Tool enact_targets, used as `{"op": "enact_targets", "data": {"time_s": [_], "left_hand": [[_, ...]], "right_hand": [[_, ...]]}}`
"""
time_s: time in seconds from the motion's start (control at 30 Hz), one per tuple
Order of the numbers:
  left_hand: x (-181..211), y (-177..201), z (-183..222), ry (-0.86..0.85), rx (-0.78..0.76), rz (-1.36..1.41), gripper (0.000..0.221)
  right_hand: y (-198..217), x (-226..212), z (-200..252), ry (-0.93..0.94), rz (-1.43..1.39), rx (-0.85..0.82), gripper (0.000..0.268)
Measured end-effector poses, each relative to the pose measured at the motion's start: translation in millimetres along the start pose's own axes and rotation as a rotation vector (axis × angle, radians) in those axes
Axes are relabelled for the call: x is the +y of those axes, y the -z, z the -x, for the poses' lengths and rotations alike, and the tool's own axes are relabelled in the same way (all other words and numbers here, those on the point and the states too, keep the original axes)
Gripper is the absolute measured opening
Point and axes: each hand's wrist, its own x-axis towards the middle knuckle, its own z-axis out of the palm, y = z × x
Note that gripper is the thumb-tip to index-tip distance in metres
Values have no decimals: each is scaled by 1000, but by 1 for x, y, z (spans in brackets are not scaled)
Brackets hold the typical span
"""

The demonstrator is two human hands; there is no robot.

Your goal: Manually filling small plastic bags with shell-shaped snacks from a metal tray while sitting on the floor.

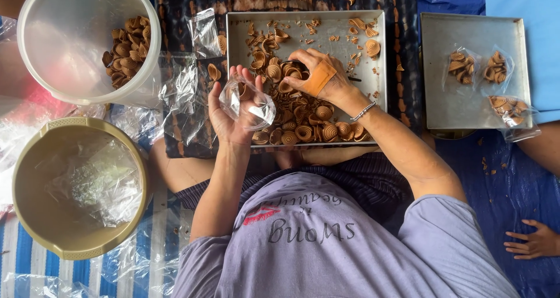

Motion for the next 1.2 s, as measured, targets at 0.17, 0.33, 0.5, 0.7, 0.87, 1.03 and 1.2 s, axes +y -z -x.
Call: {"op": "enact_targets", "data": {"time_s": [0.17,0.33,0.5,0.7,0.87,1.03,1.2], "left_hand": [[-11,2,-19,34,40,48,46],[-25,-6,-34,38,-7,43,46],[-35,6,-65,24,-85,32,39],[-59,4,-73,54,-63,76,73],[-68,6,-79,-11,-70,14,52],[-73,9,-81,16,-5,-41,48],[-74,20,-80,-57,-5,-41,25]], "right_hand": [[14,6,6,-38,-219,-13,43],[53,-1,15,91,-222,40,50],[98,-25,23,271,-341,259,40],[133,-76,36,386,-189,410,38],[112,-74,30,432,90,517,46],[80,-66,24,437,253,533,52],[90,-83,33,410,5,330,65]]}}
